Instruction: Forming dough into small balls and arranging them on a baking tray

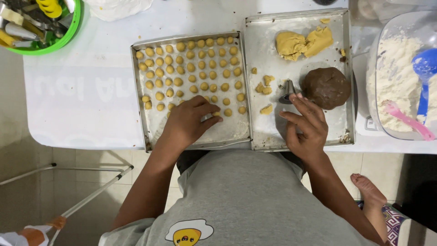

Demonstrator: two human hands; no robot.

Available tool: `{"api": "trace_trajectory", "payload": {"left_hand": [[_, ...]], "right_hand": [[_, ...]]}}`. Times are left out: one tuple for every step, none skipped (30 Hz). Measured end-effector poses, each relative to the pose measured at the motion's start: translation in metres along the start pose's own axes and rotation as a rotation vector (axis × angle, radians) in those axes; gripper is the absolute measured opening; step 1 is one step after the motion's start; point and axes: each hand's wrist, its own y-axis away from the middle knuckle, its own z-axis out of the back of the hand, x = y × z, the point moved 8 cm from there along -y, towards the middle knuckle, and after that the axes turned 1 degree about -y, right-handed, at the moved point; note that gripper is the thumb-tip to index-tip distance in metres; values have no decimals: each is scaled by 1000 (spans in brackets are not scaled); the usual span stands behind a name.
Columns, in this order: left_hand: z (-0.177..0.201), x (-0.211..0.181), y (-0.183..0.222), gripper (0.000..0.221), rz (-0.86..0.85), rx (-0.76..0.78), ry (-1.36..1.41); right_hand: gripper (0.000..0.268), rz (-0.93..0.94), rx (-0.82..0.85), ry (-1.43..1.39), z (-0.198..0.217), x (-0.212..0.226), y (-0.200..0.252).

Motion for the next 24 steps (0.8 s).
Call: {"api": "trace_trajectory", "payload": {"left_hand": [[-1,2,0,14,3,-1,-2],[-3,4,0,18,14,10,-26],[-5,6,0,22,25,22,-50],[-8,8,0,22,27,21,-52],[-12,11,1,26,42,37,-57],[-17,14,1,30,58,52,-62],[-17,13,2,30,57,55,-64],[-17,12,2,33,58,55,-60],[-17,10,3,36,57,58,-55],[-17,9,3,36,54,63,-55],[-14,6,3,36,38,33,-67],[-11,4,3,35,22,4,-79],[-12,5,4,35,20,8,-77],[-11,5,5,31,10,-4,-100],[-10,5,4,27,-1,-19,-123],[-14,8,5,27,-5,-19,-122],[-19,12,6,22,-7,-9,-144],[-23,15,6,17,-10,0,-165],[-22,13,6,17,-12,0,-164],[-22,11,6,15,-18,14,-164],[-23,8,6,13,-24,30,-162],[-21,6,6,13,-26,30,-161],[-18,4,6,12,-35,23,-151],[-15,1,6,11,-43,16,-142]], "right_hand": [[36,1,0,-4,0,1,-1],[36,-5,1,-15,0,1,-1],[36,-13,1,-26,0,1,-2],[36,-12,1,-29,0,0,-2],[35,-19,0,-34,0,0,-1],[35,-25,0,-39,0,0,-1],[35,-28,-2,-40,1,-1,0],[34,-27,-1,-39,1,-2,0],[34,-28,1,-35,1,-2,1],[34,-33,-1,-33,2,-3,1],[31,-16,-5,-19,2,-2,0],[29,1,-9,-5,3,-1,0],[29,-3,-9,-2,3,0,-1],[29,-16,-14,-6,2,1,-1],[29,-26,-19,-11,2,1,-3],[29,-26,-21,-7,3,2,-1],[28,-24,18,0,0,2,0],[27,-23,56,8,-3,2,2],[27,-23,56,9,-3,5,-1],[26,16,93,46,-7,11,-4],[25,53,131,83,-11,16,-6],[25,52,131,85,-13,19,-10],[19,60,154,170,-17,23,-13],[20,68,178,254,-21,26,-16]]}}
